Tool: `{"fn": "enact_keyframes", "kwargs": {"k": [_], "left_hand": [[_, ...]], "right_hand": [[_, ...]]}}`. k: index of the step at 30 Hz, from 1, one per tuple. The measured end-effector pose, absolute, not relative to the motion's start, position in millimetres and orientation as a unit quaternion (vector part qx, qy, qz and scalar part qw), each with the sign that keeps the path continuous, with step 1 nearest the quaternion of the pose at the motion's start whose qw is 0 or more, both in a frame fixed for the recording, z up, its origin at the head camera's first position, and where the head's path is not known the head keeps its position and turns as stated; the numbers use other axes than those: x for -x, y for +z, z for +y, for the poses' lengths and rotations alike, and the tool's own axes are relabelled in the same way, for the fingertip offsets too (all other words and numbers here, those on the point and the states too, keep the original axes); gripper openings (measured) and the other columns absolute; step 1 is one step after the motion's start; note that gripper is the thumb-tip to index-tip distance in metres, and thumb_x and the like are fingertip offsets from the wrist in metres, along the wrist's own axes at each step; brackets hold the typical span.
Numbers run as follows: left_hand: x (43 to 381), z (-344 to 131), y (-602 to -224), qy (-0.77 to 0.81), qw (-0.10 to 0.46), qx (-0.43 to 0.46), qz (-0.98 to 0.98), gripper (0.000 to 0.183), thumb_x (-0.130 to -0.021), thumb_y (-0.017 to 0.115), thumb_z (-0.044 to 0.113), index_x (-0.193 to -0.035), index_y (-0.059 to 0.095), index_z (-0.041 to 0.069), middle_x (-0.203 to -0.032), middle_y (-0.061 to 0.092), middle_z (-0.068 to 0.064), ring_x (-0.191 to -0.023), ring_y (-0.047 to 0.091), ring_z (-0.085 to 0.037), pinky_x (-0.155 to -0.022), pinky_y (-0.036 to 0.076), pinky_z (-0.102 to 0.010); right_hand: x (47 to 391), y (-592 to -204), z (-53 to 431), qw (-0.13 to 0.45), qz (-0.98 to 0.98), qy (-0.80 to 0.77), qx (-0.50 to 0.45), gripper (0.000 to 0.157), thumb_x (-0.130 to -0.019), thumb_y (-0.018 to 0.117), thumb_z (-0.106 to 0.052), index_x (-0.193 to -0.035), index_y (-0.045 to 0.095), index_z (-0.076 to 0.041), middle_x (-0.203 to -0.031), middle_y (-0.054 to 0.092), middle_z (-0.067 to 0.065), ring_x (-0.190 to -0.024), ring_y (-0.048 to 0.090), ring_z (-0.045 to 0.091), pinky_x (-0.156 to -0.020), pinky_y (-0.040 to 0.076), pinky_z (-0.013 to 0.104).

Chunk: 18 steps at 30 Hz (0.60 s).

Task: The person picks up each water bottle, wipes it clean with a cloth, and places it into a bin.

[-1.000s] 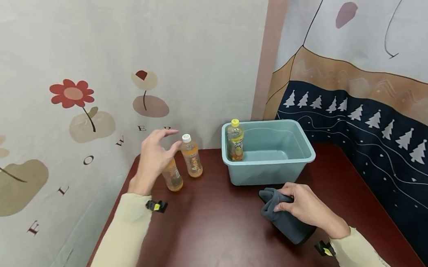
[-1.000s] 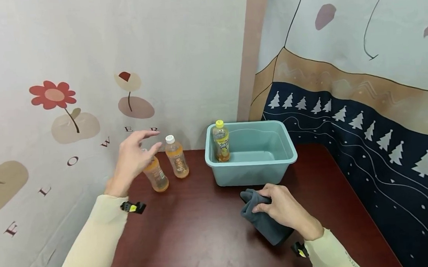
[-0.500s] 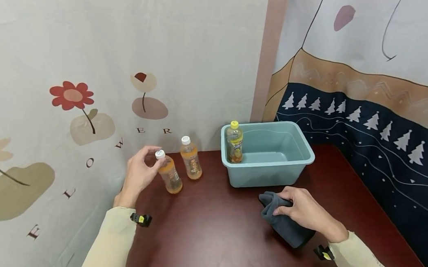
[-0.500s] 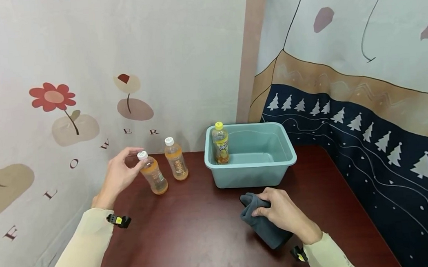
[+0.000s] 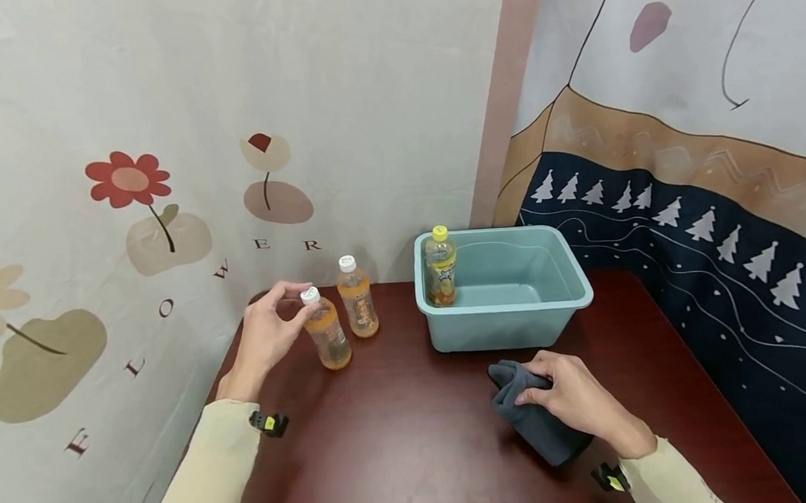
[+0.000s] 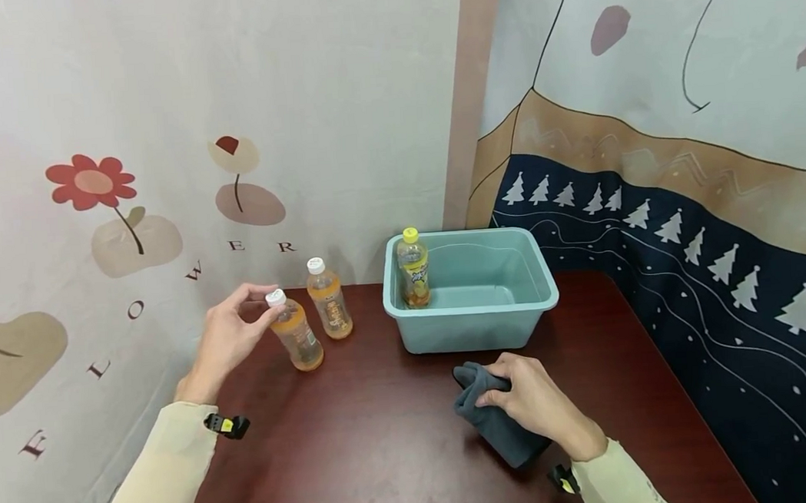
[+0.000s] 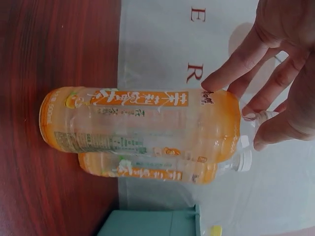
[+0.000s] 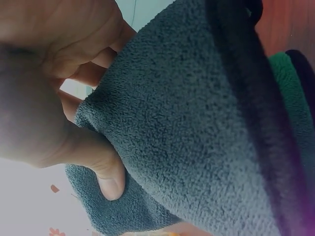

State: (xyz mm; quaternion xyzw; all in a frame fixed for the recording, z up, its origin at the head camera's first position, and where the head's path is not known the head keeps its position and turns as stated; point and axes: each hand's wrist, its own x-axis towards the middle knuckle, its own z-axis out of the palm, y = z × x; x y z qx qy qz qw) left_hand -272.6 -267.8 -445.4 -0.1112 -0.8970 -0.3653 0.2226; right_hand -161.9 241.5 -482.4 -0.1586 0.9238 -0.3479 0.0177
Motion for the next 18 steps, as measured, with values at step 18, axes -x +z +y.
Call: {"fn": "enact_keyframes", "kwargs": {"k": [18], "left_hand": [[256.0, -208.6, -450.2, -0.408, 0.19, 0.208, -0.869, 0.039, -0.091, 0.101, 0.014, -0.126, 0.084, 0.016, -0.133, 0.089, -0.002, -0.108, 0.086, -0.024, -0.093, 0.065, -0.028]], "right_hand": [[170.9, -476.0, 225.7, -0.047, 0.914, -0.363, 0.175, 0.038, -0.093, 0.099, -0.014, -0.129, 0.09, -0.024, -0.11, 0.077, -0.013, -0.101, 0.069, 0.005, -0.086, 0.062, 0.024]]}}
